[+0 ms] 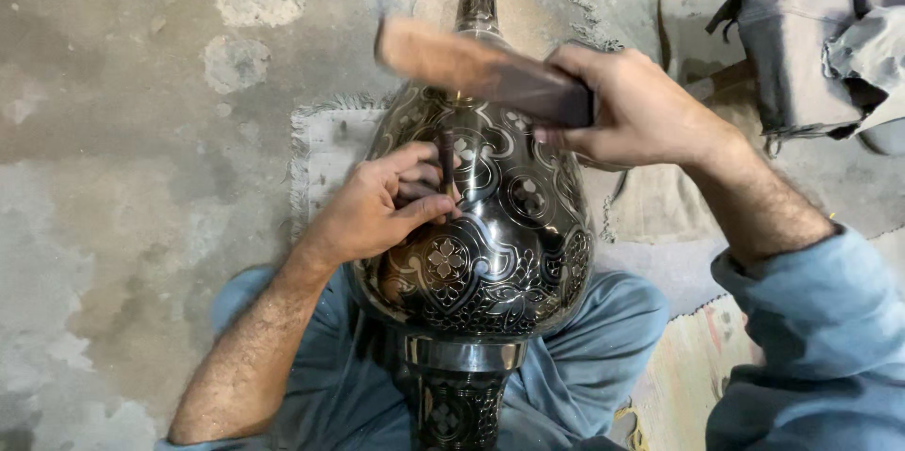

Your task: The person sits on the floor and uses a chisel and wooden mallet to engrave floral patterns into a large metal vessel. They repeatedly strike the chisel to deepen the design on the vessel's surface.

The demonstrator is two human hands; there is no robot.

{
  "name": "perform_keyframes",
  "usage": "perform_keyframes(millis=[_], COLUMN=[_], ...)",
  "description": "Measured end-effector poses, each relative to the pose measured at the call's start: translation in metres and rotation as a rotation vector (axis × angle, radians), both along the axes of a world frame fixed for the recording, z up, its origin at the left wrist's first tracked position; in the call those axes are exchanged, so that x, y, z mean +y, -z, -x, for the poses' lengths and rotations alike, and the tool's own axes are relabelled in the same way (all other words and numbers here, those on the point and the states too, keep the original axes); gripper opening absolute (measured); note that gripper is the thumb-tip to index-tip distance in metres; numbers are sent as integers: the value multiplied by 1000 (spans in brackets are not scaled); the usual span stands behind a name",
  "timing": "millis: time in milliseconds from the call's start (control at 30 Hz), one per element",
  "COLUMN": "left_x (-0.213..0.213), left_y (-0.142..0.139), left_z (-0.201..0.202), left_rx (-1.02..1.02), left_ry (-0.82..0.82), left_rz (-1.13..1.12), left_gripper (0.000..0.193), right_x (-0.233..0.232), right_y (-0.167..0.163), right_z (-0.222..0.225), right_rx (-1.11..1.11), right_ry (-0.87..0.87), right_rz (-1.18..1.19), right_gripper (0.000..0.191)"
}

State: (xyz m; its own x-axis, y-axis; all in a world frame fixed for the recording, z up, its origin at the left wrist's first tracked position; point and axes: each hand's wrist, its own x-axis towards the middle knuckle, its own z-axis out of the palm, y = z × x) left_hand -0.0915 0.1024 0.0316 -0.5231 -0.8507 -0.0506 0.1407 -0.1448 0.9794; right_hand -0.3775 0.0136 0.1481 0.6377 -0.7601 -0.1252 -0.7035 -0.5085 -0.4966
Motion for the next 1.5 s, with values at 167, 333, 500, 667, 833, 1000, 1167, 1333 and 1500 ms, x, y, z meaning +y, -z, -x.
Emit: perform_keyframes(millis=[167, 333, 500, 667, 833, 1000, 1167, 1333, 1500], left_x=[-3, -3, -1, -3, -9, -8, -7, -12, -18], left_y=[-4, -13, -10, -3, -7, -10, -10, -10, -14], left_z=[-4, -5, -1, 5, 4, 5, -1, -1, 0], left_rx=[-63, -183, -90, -2, -42, -67, -54, -122, -147], left_ry=[35, 43, 31, 23, 73, 121, 166, 190, 213], left_rz=[43, 87, 36, 16, 45, 76, 92, 103, 165], left_gripper=[50, 54, 49, 50, 52, 55, 55, 58, 59], right_x=[0, 5, 14, 5, 6, 30, 54, 57, 65], right_y=[2, -6, -6, 0, -3, -5, -5, -1, 8], right_z=[-10, -13, -6, 3, 5, -1, 6, 19, 30], right_rx=[113, -101, -286, -107, -76, -100, -279, 28, 75], right_ry=[9, -88, 486, 16, -16, 434, 75, 183, 182], right_rz=[-1, 115, -352, 29, 29, -345, 57, 96, 197], right_gripper=[44, 49, 60, 48, 52, 59, 61, 53, 47])
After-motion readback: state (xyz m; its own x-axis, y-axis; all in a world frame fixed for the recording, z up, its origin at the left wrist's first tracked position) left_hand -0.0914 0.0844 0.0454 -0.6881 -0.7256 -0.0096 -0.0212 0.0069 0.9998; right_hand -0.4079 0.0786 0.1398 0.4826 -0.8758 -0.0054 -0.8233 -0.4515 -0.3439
